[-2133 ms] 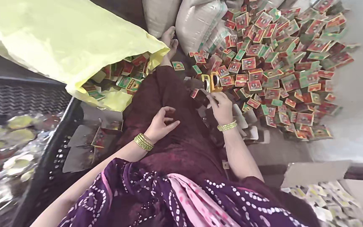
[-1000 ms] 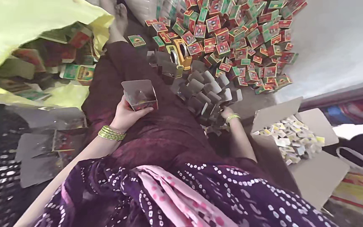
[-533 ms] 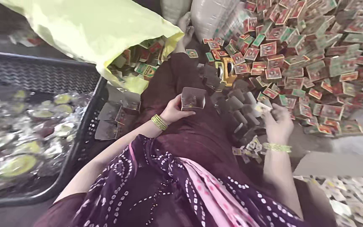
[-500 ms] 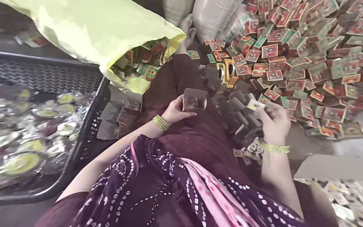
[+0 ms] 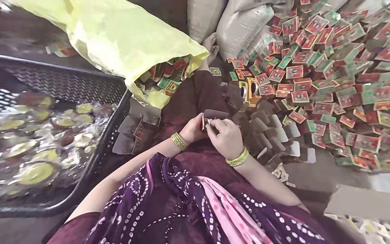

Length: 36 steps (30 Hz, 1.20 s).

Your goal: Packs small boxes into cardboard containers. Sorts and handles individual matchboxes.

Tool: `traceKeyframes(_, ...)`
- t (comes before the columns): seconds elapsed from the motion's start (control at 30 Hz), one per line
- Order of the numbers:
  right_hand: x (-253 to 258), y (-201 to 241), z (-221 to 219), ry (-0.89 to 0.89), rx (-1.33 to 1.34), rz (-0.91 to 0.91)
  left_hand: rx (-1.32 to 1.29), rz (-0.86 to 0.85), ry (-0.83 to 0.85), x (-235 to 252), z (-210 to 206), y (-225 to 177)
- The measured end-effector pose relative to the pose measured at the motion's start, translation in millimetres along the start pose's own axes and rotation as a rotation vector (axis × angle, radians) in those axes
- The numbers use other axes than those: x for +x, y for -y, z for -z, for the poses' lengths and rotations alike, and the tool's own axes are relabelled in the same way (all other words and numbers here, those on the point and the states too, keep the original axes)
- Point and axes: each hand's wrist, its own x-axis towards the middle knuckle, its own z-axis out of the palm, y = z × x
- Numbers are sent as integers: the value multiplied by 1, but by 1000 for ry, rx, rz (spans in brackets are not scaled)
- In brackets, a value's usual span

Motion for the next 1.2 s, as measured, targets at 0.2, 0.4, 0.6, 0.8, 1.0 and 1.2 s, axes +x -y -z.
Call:
traceKeyframes(0.2,-5,1,-5,192,-106,192,53,12,37,0,0,-4)
traceKeyframes(0.4,2,-3,-5,438,-179,209,61,-26,93,-1,-1,2)
traceKeyframes(0.6,-3,-29,14,-147,225,-54,-23,-112,-44,-2,-2,3)
traceKeyframes(0.8,-2,-57,19,33,1137,-909,-197,-184,-23,-4,-12,2)
traceKeyframes(1.0,-6,-61,7,326,1242,-933,-227,-336,87,-4,-8,2)
traceKeyframes(1.2,-12,-71,3,169,1005,-541,-232,-220,103,-1,-10,-1)
